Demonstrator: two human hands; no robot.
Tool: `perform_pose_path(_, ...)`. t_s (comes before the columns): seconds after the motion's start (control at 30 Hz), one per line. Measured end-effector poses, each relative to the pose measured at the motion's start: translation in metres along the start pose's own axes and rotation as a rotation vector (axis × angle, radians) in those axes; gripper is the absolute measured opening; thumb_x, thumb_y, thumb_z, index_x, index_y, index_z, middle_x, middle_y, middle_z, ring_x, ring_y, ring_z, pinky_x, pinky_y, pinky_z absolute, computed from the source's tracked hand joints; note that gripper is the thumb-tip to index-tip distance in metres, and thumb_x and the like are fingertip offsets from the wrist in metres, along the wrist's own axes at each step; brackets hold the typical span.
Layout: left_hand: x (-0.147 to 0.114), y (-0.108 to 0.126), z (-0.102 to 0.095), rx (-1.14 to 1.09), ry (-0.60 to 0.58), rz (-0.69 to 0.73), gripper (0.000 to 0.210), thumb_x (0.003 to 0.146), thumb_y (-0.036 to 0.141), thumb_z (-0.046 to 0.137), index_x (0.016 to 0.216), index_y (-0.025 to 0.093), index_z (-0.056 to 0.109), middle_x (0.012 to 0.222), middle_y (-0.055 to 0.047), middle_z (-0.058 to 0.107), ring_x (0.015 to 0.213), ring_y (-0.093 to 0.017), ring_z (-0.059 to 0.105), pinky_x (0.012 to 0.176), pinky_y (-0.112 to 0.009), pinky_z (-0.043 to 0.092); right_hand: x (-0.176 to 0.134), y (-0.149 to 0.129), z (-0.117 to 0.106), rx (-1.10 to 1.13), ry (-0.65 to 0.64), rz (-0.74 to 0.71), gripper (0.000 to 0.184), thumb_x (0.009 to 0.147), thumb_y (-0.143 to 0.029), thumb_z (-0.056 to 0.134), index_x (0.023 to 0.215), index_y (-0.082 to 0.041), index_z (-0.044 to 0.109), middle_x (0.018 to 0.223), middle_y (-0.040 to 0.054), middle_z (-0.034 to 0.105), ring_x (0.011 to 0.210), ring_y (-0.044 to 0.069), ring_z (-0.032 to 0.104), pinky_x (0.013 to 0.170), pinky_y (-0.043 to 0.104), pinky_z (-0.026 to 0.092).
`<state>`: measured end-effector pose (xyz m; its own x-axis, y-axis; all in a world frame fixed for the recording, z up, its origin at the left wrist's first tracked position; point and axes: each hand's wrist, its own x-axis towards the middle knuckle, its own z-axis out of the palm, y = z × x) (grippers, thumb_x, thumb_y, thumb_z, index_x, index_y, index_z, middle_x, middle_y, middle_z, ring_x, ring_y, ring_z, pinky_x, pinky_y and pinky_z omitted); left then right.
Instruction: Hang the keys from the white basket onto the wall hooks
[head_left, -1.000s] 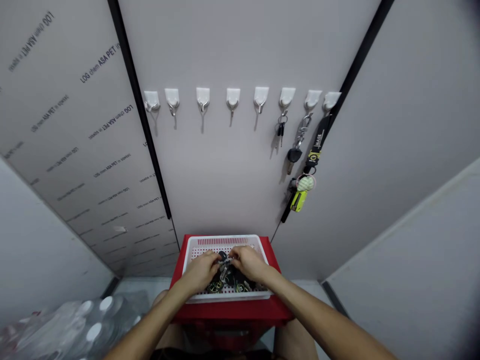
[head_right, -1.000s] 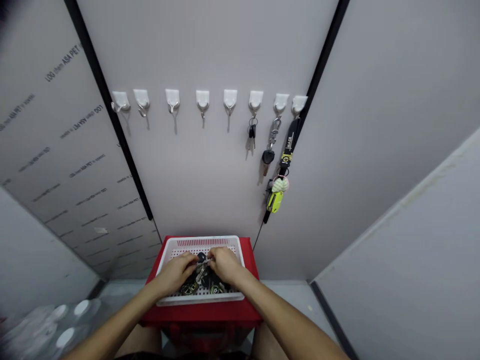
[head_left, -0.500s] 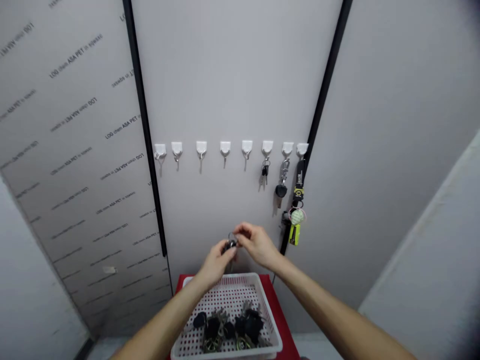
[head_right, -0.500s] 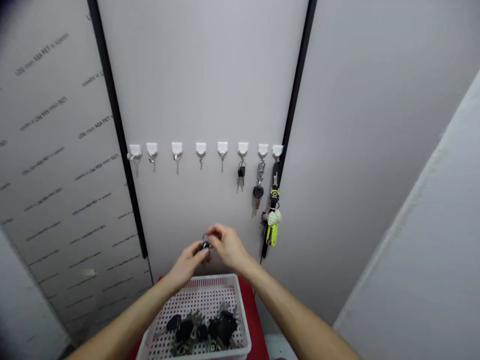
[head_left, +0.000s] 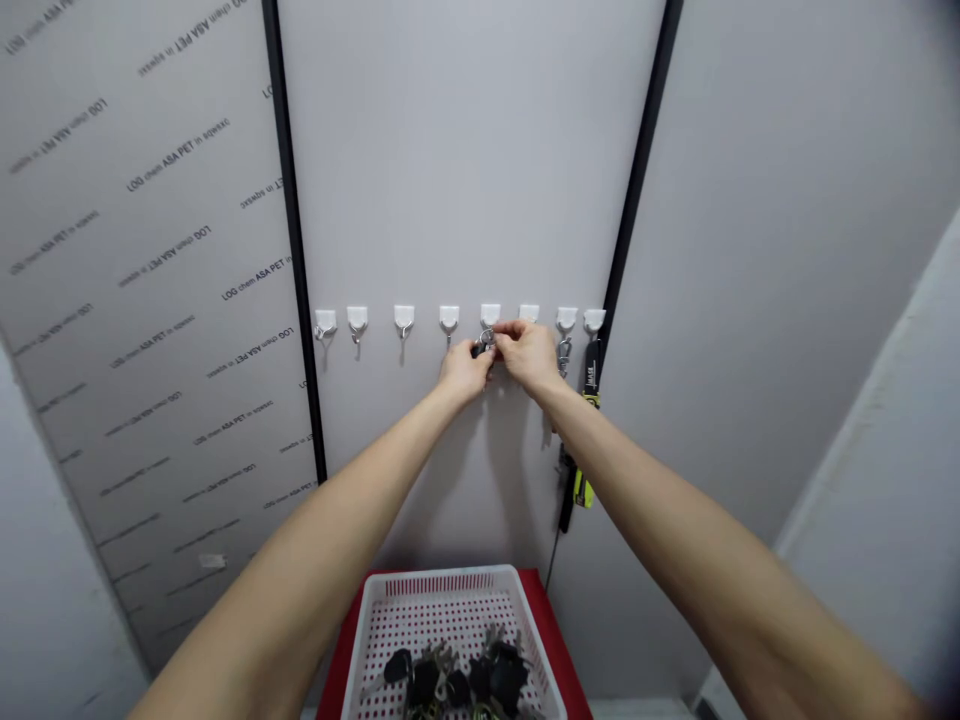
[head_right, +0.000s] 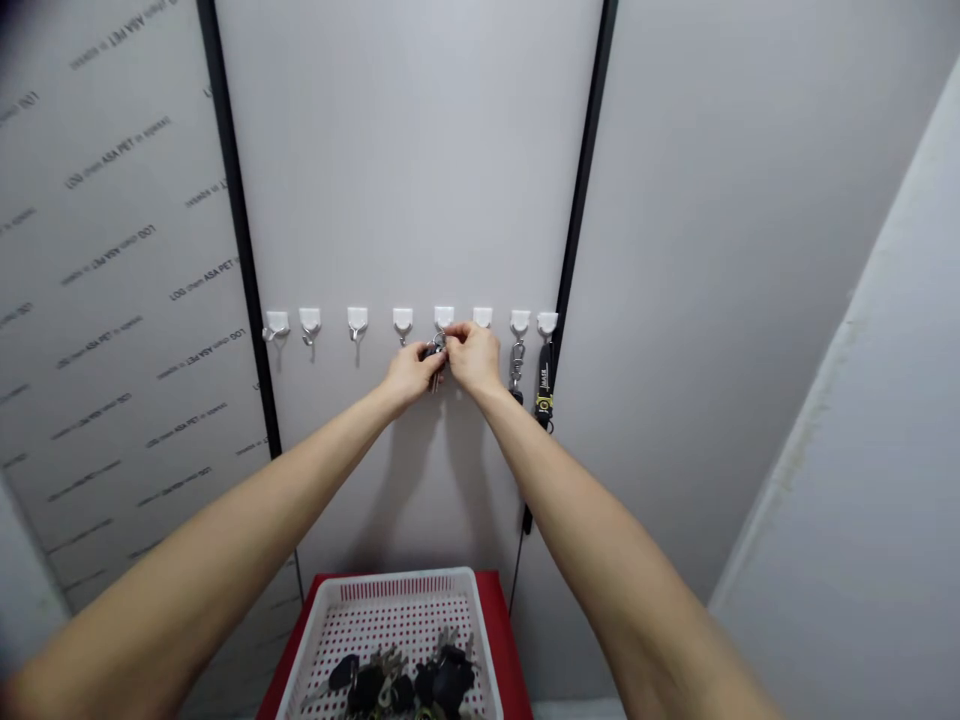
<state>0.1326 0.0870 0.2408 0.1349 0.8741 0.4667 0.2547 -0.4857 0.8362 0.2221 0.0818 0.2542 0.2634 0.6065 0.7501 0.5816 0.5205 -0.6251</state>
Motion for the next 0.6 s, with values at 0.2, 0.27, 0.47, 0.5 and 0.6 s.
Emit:
perform_pose_path(0.2, -0.013, -0.017, 0.005, -0.033, -0.050, -0.054, 0.025, 0.066, 0.019, 0.045, 0.090, 0.011, 0.047, 0.065, -0.003, 0.055, 0.049, -0.007, 0.049, 0.050, -0.020, 0.040, -0.012, 0.008, -0.003, -0.059, -0.006, -0.018, 0.020, 0.060, -0.014, 0.043, 0.077, -0.012, 0.054, 0.066, 0.0024, 0.056, 0.055, 0.009, 0.050, 0.060, 0.027, 0.041)
perform_pose_path(0.27, -0.028, -0.028, 0.002, -0.081, -0.074, -0.088, 0.032, 0.067, 0.018, 0.044, 0.098, 0.009, 0.042, 0.069, -0.004, 0.055, 0.051, -0.008, 0.050, 0.050, -0.020, 0.040, -0.029, 0.007, -0.008, -0.098, 0.067, -0.096, 0.022, 0.061, -0.014, 0.042, 0.080, -0.012, 0.053, 0.074, 0.0041, 0.054, 0.059, 0.009, 0.049, 0.062, 0.026, 0.041)
perform_pose_path(0.47, -0.107, -0.110, -0.020, -0.028, -0.261, -0.177, 0.028, 0.066, 0.018, 0.043, 0.093, 0.010, 0.047, 0.077, -0.006, 0.055, 0.060, -0.009, 0.051, 0.056, -0.022, 0.041, -0.147, 0.037, -0.003, -0.176, -0.459, -0.242, 0.021, 0.063, -0.012, 0.041, 0.081, -0.015, 0.052, 0.075, 0.0026, 0.051, 0.067, 0.010, 0.047, 0.063, 0.023, 0.038)
perform_pose_path(0.5, -0.123, -0.127, -0.024, 0.008, -0.283, -0.197, 0.026, 0.066, 0.018, 0.043, 0.090, 0.011, 0.049, 0.078, -0.006, 0.056, 0.063, -0.010, 0.051, 0.059, -0.022, 0.041, -0.172, 0.045, 0.001, -0.184, -0.659, -0.233, 0.020, 0.063, -0.012, 0.042, 0.079, -0.016, 0.054, 0.072, 0.0020, 0.052, 0.066, 0.010, 0.047, 0.063, 0.022, 0.038)
perform_pose_path(0.6, -0.167, -0.168, -0.034, 0.134, -0.315, -0.237, 0.023, 0.066, 0.021, 0.043, 0.084, 0.012, 0.052, 0.081, -0.006, 0.057, 0.071, -0.012, 0.051, 0.066, -0.024, 0.040, -0.234, 0.065, 0.014, -0.222, -1.085, -0.171, 0.020, 0.063, -0.015, 0.045, 0.081, -0.016, 0.055, 0.076, 0.0035, 0.054, 0.070, 0.011, 0.048, 0.066, 0.022, 0.036)
